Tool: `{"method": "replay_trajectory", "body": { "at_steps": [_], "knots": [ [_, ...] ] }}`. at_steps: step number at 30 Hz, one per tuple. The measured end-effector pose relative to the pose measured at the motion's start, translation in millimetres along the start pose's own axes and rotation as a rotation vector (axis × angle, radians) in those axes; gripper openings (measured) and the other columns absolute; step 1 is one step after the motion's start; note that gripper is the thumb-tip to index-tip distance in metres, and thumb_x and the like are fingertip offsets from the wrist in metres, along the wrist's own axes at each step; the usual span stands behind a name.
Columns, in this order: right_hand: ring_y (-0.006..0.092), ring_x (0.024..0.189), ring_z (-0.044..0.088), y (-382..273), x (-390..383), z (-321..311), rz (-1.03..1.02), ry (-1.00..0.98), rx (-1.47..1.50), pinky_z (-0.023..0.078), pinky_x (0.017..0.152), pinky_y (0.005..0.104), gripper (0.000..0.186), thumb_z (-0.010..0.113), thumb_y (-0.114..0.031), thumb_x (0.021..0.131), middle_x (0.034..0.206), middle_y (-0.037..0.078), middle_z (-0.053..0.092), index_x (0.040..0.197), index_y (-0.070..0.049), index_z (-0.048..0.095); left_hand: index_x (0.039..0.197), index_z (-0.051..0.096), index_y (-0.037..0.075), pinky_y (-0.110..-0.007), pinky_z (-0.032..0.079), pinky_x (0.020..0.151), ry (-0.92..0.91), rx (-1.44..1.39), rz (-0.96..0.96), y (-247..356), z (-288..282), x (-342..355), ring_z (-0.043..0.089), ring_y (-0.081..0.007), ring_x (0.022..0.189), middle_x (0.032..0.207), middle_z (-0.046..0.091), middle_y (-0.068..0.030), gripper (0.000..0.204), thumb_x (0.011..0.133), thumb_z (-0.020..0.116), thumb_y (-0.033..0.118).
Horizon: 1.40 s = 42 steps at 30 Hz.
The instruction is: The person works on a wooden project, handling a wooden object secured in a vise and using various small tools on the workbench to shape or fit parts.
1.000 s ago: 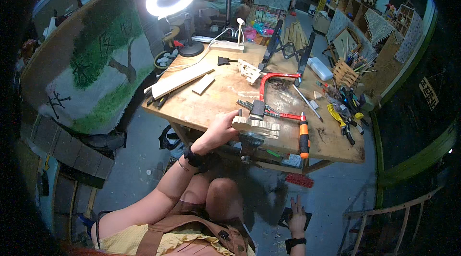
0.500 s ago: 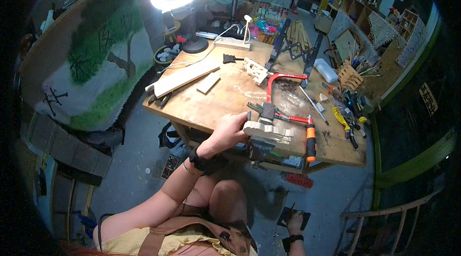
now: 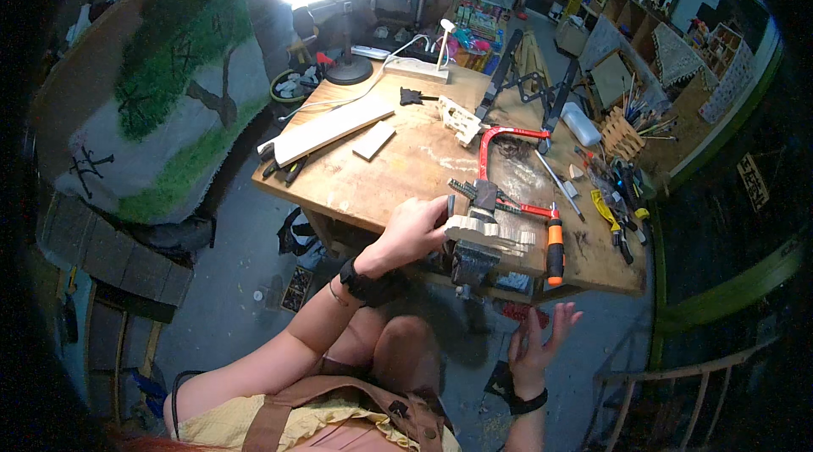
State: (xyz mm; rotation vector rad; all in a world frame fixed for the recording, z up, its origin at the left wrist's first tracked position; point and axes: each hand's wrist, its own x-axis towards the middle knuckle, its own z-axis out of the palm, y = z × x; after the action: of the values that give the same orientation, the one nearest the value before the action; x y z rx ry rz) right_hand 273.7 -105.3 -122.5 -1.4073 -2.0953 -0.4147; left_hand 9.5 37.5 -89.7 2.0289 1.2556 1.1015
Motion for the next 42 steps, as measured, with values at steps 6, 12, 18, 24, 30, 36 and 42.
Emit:
{"method": "replay_trajectory", "body": {
  "at_steps": [6, 12, 18, 24, 30, 36, 42],
  "knots": [
    [0.0364, 0.137, 0.023, 19.0, 68.0, -3.6, 0.046, 0.47, -0.297, 0.018, 0.111, 0.0572, 0.043, 0.051, -0.011, 0.09, 0.143, 0.017, 0.031, 0.132, -0.007, 0.04, 0.079, 0.052, 0.004, -0.047, 0.045, 0.062, 0.021, 0.033, 0.018, -4.3, 1.0, -0.5, 0.059, -0.0392, 0.066, 0.065, 0.059, -0.0196, 0.024, 0.085, 0.055, 0.027],
    [0.032, 0.133, 0.034, 71.2, 48.1, 25.6, 0.426, 0.245, 0.029, 0.02, 0.112, 0.052, 0.038, 0.043, -0.004, 0.092, 0.135, 0.016, 0.044, 0.13, -0.003, 0.042, 0.08, 0.053, 0.004, -0.047, 0.046, 0.062, 0.002, 0.053, 0.012, -0.8, 1.2, 2.1, 0.059, -0.0391, 0.066, 0.065, 0.059, -0.0199, 0.024, 0.084, 0.055, 0.027],
    [0.0294, 0.135, 0.031, 77.5, 26.4, 55.0, 0.29, 0.192, -0.16, 0.014, 0.112, 0.0568, 0.045, 0.046, -0.004, 0.087, 0.139, 0.012, 0.041, 0.132, -0.009, 0.043, 0.082, 0.054, 0.004, -0.046, 0.046, 0.063, 0.018, 0.026, 0.015, -1.9, 0.9, -0.3, 0.059, -0.039, 0.067, 0.066, 0.06, -0.0201, 0.024, 0.085, 0.055, 0.028],
    [0.0389, 0.131, 0.029, 89.7, 22.6, 87.7, 0.219, 0.391, -0.242, 0.018, 0.11, 0.0558, 0.054, 0.055, -0.009, 0.085, 0.136, 0.014, 0.037, 0.134, -0.007, 0.033, 0.086, 0.056, 0.004, -0.044, 0.046, 0.063, -0.044, -0.011, -0.066, 1.4, -3.3, -0.1, 0.06, -0.0387, 0.072, 0.073, 0.061, -0.0196, 0.025, 0.081, 0.058, 0.028],
    [0.0381, 0.127, 0.035, 104.3, 22.4, 106.8, 0.253, 0.534, -0.303, 0.017, 0.108, 0.0617, 0.055, 0.065, -0.031, 0.078, 0.127, 0.012, 0.043, 0.122, -0.011, 0.04, 0.083, 0.058, 0.005, -0.044, 0.047, 0.06, 0.021, 0.006, -0.011, -2.1, 4.2, 0.7, 0.059, -0.0378, 0.064, 0.065, 0.06, -0.0186, 0.035, 0.087, 0.055, 0.039],
    [0.039, 0.124, 0.036, 104.5, 26.8, 114.3, 0.24, 0.573, -0.289, 0.019, 0.105, 0.0632, 0.051, 0.064, -0.033, 0.078, 0.124, 0.014, 0.044, 0.118, -0.011, 0.041, 0.098, 0.06, 0.006, -0.043, 0.047, 0.065, -0.044, 0.012, -0.089, -3.7, -1.2, 1.2, 0.06, -0.0387, 0.074, 0.076, 0.062, -0.0196, 0.026, 0.081, 0.059, 0.026],
    [0.0361, 0.127, 0.033, 106.0, 23.2, 117.6, 0.247, 0.583, -0.264, 0.015, 0.106, 0.064, 0.047, 0.056, -0.037, 0.085, 0.126, 0.012, 0.042, 0.121, -0.012, 0.039, 0.084, 0.056, 0.003, -0.045, 0.046, 0.064, -0.017, 0.02, -0.027, -8.2, 1.4, 2.7, 0.059, -0.0394, 0.071, 0.071, 0.06, -0.0208, 0.037, 0.086, 0.055, 0.04]
  ]
}}
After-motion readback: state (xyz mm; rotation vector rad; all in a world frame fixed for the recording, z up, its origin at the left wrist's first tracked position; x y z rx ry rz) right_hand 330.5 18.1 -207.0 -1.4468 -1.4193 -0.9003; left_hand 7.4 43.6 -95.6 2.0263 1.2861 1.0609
